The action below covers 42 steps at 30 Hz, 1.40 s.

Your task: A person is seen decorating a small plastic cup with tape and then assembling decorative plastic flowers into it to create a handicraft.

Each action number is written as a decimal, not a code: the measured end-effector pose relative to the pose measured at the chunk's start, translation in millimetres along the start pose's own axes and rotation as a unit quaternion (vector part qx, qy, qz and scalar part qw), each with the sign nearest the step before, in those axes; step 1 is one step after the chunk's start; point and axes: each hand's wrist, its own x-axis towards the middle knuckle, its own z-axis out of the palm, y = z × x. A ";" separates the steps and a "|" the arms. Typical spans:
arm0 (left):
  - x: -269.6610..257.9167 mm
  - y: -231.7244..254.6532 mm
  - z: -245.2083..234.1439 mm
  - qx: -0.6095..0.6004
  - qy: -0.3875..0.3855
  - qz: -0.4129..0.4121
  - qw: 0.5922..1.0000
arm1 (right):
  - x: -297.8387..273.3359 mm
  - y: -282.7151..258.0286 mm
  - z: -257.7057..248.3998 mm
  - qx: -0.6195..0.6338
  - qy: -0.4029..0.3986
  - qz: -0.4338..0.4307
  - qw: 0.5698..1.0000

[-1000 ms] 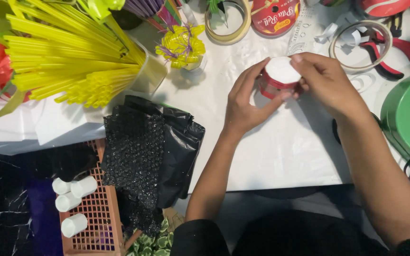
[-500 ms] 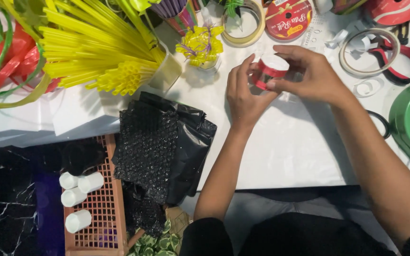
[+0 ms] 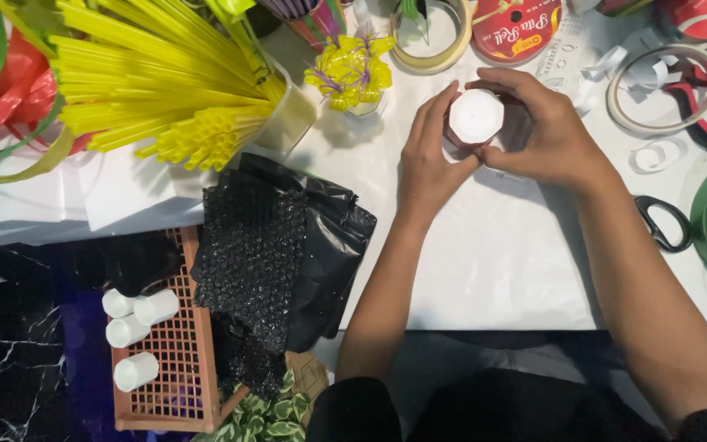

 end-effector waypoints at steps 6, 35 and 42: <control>4.5 11.0 -5.5 -0.043 0.010 0.010 0.999 | 0.7 -4.9 -8.4 -0.033 -0.010 -0.011 0.999; 2.8 9.9 -3.4 -0.030 -0.015 0.246 0.969 | -6.6 -16.9 -10.4 -0.023 0.047 -0.093 0.994; 5.9 15.0 2.2 -0.062 0.005 0.290 0.955 | -6.1 -21.6 -21.0 -0.041 0.002 -0.100 0.994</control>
